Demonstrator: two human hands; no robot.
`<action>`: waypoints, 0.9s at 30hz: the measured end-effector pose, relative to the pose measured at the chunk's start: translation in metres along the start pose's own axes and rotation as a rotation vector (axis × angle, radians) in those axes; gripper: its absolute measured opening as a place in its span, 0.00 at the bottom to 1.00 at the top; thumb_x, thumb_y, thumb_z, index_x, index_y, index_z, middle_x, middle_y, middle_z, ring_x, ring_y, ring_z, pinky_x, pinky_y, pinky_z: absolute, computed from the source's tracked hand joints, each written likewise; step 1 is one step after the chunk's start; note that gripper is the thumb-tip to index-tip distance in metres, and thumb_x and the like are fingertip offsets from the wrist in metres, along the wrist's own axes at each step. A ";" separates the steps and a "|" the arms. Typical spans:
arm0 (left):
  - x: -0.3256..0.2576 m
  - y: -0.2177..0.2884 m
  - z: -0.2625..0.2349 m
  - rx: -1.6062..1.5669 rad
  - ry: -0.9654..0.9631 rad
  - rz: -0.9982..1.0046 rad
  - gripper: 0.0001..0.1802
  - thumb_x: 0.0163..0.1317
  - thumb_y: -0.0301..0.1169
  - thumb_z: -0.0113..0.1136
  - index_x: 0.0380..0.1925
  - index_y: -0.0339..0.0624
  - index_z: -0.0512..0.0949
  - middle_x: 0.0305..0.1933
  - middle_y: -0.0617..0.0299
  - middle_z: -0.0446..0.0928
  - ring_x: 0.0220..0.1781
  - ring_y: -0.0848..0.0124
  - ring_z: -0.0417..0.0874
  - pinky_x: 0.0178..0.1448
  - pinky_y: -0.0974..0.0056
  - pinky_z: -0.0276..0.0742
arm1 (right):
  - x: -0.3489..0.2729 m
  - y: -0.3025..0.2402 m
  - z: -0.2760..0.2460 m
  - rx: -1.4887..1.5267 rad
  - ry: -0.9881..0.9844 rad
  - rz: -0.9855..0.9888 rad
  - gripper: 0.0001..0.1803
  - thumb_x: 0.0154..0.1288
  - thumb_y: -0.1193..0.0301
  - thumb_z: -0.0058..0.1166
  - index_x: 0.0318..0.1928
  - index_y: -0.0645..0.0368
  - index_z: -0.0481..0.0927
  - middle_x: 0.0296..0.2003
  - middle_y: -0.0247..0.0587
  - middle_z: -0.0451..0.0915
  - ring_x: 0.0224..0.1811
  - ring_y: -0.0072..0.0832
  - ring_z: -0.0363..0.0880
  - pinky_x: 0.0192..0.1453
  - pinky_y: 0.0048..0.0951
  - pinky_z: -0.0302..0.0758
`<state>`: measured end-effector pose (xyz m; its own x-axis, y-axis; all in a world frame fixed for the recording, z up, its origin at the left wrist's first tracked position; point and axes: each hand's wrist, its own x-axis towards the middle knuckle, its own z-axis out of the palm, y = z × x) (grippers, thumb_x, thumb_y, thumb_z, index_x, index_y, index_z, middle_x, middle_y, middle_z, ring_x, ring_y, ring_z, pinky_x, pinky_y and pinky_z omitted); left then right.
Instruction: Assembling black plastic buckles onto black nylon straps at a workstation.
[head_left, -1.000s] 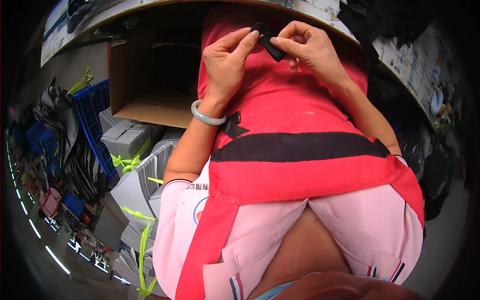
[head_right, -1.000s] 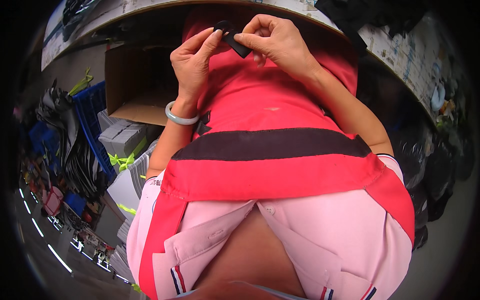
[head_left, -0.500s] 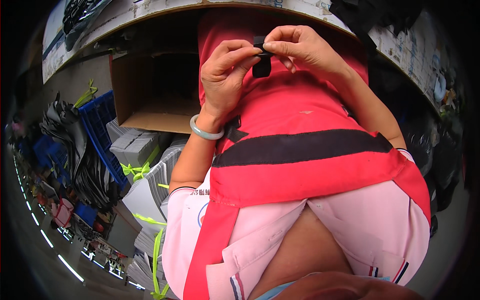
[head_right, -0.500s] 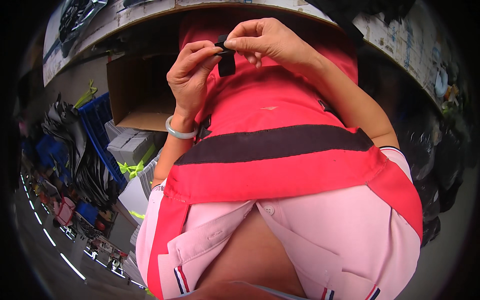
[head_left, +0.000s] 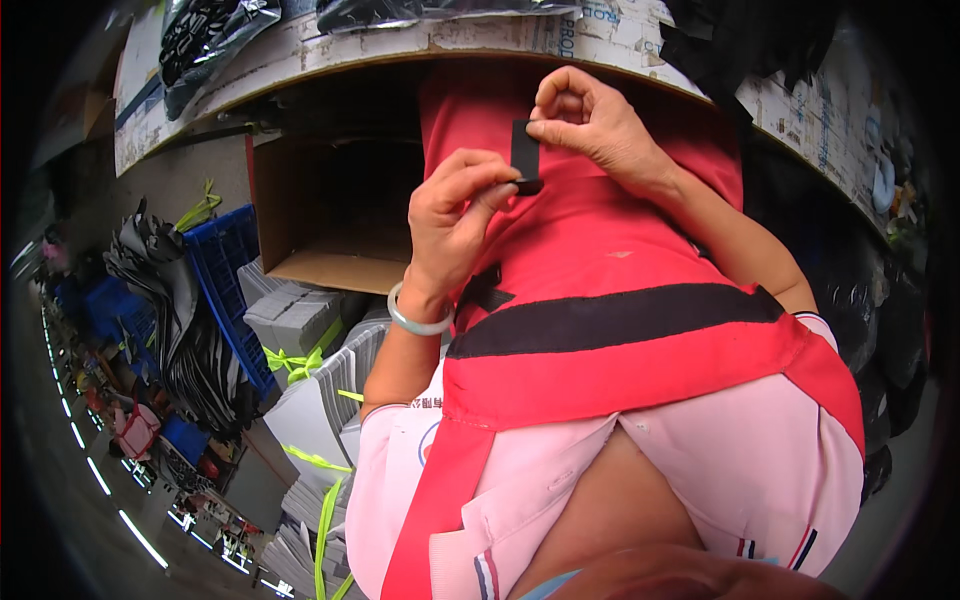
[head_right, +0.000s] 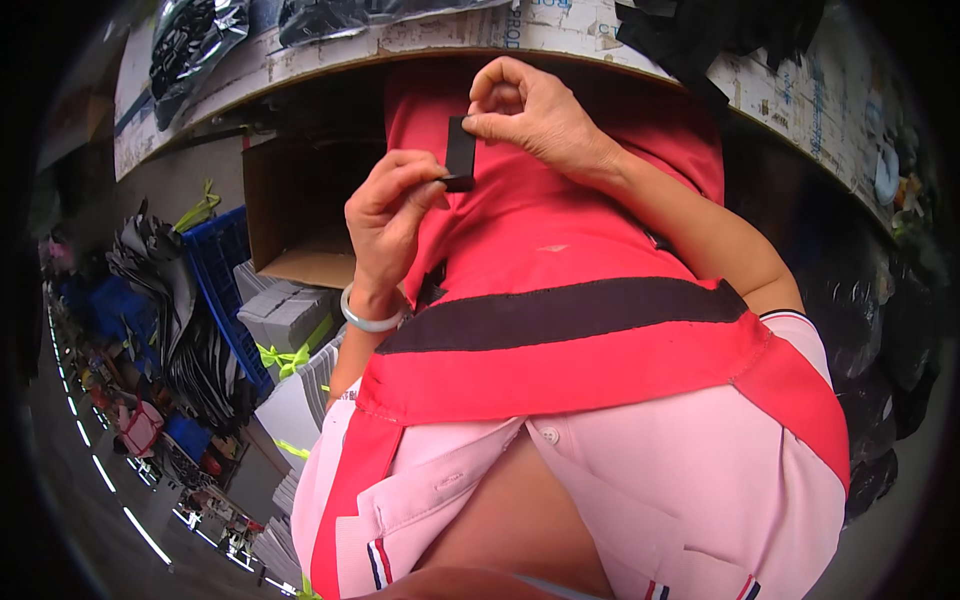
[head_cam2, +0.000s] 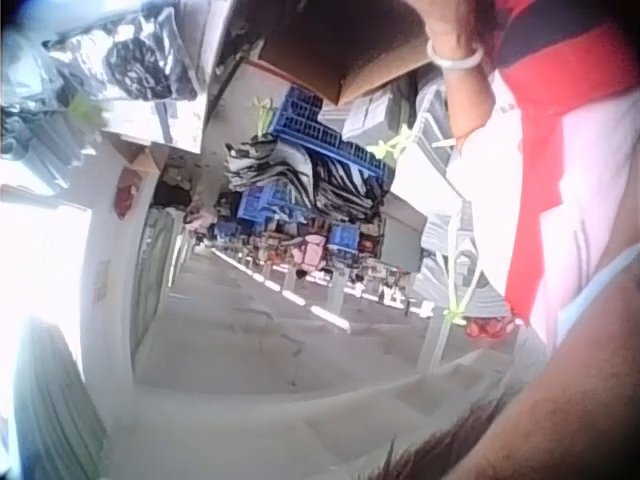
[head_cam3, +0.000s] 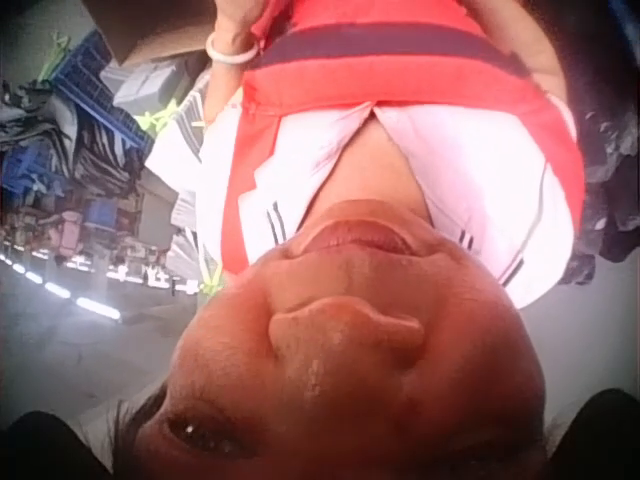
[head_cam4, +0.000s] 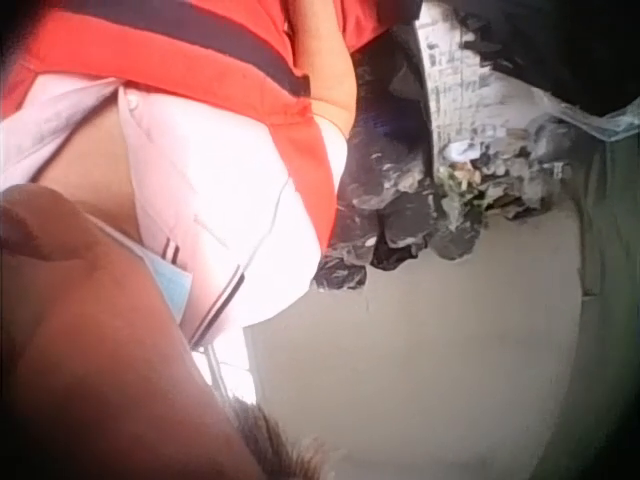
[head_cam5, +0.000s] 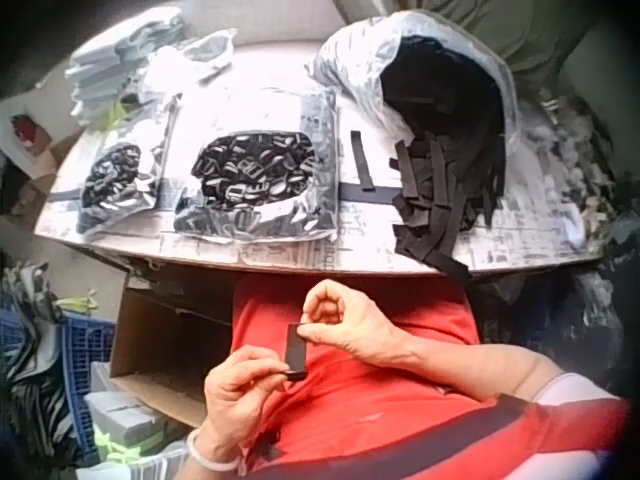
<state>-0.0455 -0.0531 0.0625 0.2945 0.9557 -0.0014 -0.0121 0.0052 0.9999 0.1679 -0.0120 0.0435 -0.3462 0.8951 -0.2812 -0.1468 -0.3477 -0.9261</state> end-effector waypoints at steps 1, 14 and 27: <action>-0.004 0.005 -0.014 0.176 -0.061 0.027 0.09 0.54 0.13 0.62 0.35 0.33 0.82 0.35 0.59 0.79 0.34 0.73 0.80 0.39 0.71 0.75 | 0.002 0.004 0.002 0.032 -0.062 0.032 0.13 0.62 0.74 0.63 0.43 0.61 0.73 0.35 0.34 0.78 0.36 0.18 0.77 0.43 0.20 0.76; 0.096 0.029 -0.063 0.595 0.232 0.158 0.18 0.60 0.22 0.63 0.52 0.38 0.77 0.38 0.58 0.82 0.36 0.73 0.84 0.40 0.70 0.79 | 0.002 0.011 -0.004 -0.486 -0.328 0.076 0.10 0.64 0.71 0.54 0.43 0.64 0.79 0.38 0.44 0.84 0.41 0.32 0.82 0.48 0.32 0.77; 0.279 -0.029 -0.023 1.071 0.078 0.176 0.24 0.50 0.34 0.71 0.49 0.45 0.80 0.53 0.40 0.74 0.52 0.49 0.79 0.58 0.55 0.76 | -0.004 0.013 -0.033 -0.523 -0.280 -0.024 0.12 0.62 0.70 0.54 0.42 0.64 0.80 0.38 0.50 0.83 0.42 0.42 0.83 0.48 0.36 0.77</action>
<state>0.0149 0.2203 0.0323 0.3083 0.9341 0.1798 0.8021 -0.3569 0.4788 0.1976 -0.0113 0.0241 -0.5904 0.7683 -0.2473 0.2942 -0.0805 -0.9524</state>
